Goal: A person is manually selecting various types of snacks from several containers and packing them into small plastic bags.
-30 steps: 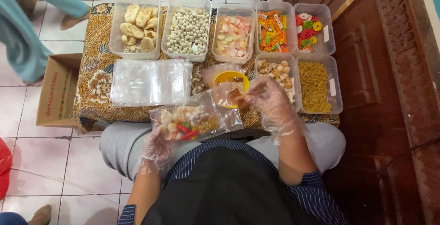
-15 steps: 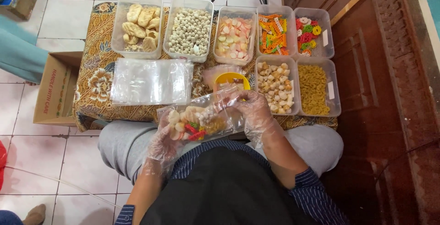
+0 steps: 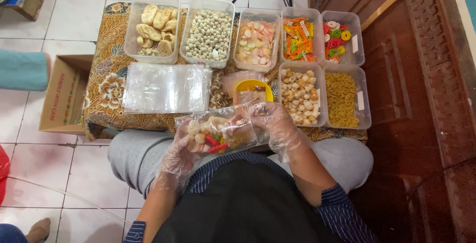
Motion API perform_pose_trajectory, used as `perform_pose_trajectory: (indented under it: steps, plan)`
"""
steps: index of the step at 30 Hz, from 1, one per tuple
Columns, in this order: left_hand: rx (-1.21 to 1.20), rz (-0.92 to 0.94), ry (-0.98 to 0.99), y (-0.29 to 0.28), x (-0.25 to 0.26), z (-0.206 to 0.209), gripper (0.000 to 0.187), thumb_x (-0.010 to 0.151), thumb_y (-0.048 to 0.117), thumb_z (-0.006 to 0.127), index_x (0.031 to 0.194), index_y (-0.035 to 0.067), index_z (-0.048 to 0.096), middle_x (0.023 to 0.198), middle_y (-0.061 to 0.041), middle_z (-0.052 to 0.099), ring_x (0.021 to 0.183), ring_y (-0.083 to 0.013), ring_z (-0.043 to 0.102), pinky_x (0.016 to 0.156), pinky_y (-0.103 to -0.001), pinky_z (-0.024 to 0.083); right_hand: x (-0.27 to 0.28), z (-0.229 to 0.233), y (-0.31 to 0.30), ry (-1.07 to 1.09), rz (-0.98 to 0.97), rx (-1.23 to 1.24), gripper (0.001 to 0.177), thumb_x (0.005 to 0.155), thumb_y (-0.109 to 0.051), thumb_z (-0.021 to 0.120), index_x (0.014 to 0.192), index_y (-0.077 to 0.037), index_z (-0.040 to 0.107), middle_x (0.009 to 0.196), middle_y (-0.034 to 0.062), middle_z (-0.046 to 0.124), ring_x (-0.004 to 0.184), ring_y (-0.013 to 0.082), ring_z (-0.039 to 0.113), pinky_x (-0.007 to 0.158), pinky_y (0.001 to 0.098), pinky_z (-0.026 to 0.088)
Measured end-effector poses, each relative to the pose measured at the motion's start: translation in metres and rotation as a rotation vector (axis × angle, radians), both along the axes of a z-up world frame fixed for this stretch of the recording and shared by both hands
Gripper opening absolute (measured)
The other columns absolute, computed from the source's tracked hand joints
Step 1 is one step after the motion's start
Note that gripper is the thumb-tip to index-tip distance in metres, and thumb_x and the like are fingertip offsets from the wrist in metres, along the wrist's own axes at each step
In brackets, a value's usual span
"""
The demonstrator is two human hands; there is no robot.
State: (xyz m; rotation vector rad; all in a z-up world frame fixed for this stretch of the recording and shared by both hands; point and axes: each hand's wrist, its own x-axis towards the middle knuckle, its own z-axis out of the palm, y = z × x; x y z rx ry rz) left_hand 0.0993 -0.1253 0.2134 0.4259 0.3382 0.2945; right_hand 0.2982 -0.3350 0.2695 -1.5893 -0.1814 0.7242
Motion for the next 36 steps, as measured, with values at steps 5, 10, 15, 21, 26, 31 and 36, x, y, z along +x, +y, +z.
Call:
perform_pose_trajectory:
  steps: [5, 10, 15, 21, 26, 31, 36]
  plan:
    - [-0.047, 0.009, 0.07, 0.001, 0.001, -0.013, 0.054, 0.081, 0.014, 0.072, 0.133, 0.024, 0.059, 0.13, -0.02, 0.066, 0.117, -0.0416, 0.063, 0.081, -0.075, 0.054, -0.01, 0.059, 0.002, 0.116, 0.189, 0.116, 0.018, 0.082, 0.007, 0.076, 0.099, 0.002, 0.074, 0.098, 0.0202, 0.075, 0.085, 0.0284, 0.074, 0.076, 0.0379, 0.064]
    - [-0.096, 0.032, 0.099, -0.007, 0.0, 0.018, 0.054, 0.083, 0.014, 0.069, 0.135, 0.024, 0.058, 0.131, -0.018, 0.066, 0.119, -0.0397, 0.063, 0.084, -0.075, 0.052, -0.029, 0.132, 0.016, 0.338, 0.169, 0.1, 0.015, 0.088, 0.005, 0.068, 0.102, 0.006, 0.071, 0.1, 0.0247, 0.076, 0.081, 0.0292, 0.074, 0.076, 0.0352, 0.062]
    - [-0.15, 0.061, 0.118, -0.007, 0.004, 0.017, 0.054, 0.083, 0.013, 0.067, 0.135, 0.024, 0.058, 0.133, -0.013, 0.066, 0.121, -0.0382, 0.062, 0.09, -0.078, 0.048, -0.004, 0.064, -0.014, 0.318, 0.192, 0.223, 0.021, 0.089, -0.001, 0.069, 0.11, 0.004, 0.072, 0.104, 0.0219, 0.076, 0.089, 0.0253, 0.075, 0.078, 0.0359, 0.063]
    - [-0.331, 0.135, 0.247, 0.037, -0.022, -0.039, 0.031, 0.083, 0.026, 0.075, 0.113, 0.018, 0.07, 0.119, -0.013, 0.072, 0.103, -0.0365, 0.068, 0.094, -0.073, 0.047, 0.029, 0.053, -0.022, -0.142, -0.076, 0.074, 0.019, 0.098, -0.004, 0.064, 0.113, -0.01, 0.073, 0.103, 0.0148, 0.072, 0.093, 0.0238, 0.071, 0.08, 0.0362, 0.061]
    - [-0.306, 0.277, 0.267, 0.023, -0.007, 0.091, 0.015, 0.091, 0.032, 0.07, 0.1, 0.022, 0.072, 0.109, 0.0, 0.074, 0.102, -0.0233, 0.071, 0.102, -0.059, 0.05, 0.054, 0.002, -0.014, -0.305, -0.058, -0.036, 0.039, 0.09, -0.002, 0.071, 0.128, -0.008, 0.067, 0.117, 0.0082, 0.068, 0.11, 0.0202, 0.063, 0.084, 0.0318, 0.058]
    - [-0.29, 0.298, 0.309, 0.072, -0.045, -0.067, 0.018, 0.094, 0.036, 0.068, 0.102, 0.022, 0.075, 0.113, 0.0, 0.076, 0.105, -0.0245, 0.071, 0.096, -0.062, 0.049, 0.032, 0.015, 0.029, -0.658, -0.01, -0.433, 0.032, 0.083, 0.003, 0.068, 0.11, -0.01, 0.079, 0.105, 0.0173, 0.074, 0.102, 0.0354, 0.071, 0.084, 0.0445, 0.061]
    - [0.155, 0.153, 0.374, 0.052, -0.043, -0.055, 0.021, 0.102, 0.038, 0.057, 0.116, 0.029, 0.07, 0.134, 0.012, 0.067, 0.123, -0.0054, 0.061, 0.115, -0.037, 0.037, 0.053, -0.041, 0.044, -0.587, 0.109, -0.744, 0.023, 0.087, -0.031, 0.066, 0.108, -0.03, 0.077, 0.108, 0.0007, 0.074, 0.105, 0.0256, 0.072, 0.096, 0.0396, 0.055]
